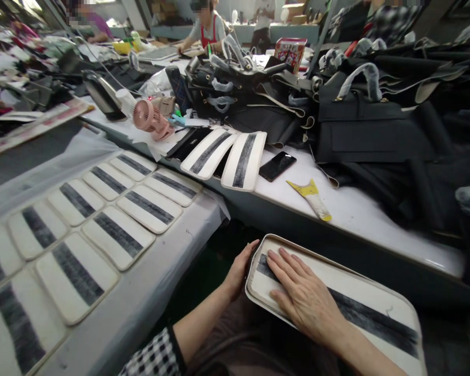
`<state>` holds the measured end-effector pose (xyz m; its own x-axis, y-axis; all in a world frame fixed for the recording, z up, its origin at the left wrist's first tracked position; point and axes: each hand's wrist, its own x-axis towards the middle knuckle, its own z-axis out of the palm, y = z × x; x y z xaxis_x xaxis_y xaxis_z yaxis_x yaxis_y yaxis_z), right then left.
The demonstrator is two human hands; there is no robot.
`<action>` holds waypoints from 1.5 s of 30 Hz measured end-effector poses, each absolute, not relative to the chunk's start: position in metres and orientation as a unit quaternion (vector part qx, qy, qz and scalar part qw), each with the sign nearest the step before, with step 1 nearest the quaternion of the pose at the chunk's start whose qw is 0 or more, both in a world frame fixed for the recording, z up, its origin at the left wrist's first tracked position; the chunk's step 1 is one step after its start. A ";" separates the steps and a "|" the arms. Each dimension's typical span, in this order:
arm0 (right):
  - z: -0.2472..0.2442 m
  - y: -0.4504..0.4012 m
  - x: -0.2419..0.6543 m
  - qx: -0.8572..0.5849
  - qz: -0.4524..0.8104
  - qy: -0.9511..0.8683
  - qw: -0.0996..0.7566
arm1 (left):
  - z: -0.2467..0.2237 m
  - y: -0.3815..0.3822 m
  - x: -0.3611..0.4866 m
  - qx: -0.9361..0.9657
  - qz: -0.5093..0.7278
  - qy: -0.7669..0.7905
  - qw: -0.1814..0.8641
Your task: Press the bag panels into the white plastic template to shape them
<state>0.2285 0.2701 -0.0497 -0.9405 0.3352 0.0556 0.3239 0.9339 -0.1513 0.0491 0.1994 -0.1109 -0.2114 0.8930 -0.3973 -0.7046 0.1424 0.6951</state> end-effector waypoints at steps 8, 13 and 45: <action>-0.053 0.270 0.230 -0.163 0.100 -0.977 0.098 | -0.031 0.178 0.030 0.479 0.335 0.743 0.325; -0.055 0.270 0.232 -0.165 0.093 -0.977 0.100 | -0.025 0.192 0.035 0.566 0.171 0.794 0.138; -0.055 0.269 0.233 -0.181 0.101 -0.972 0.107 | -0.034 0.186 0.029 0.372 0.407 0.709 0.439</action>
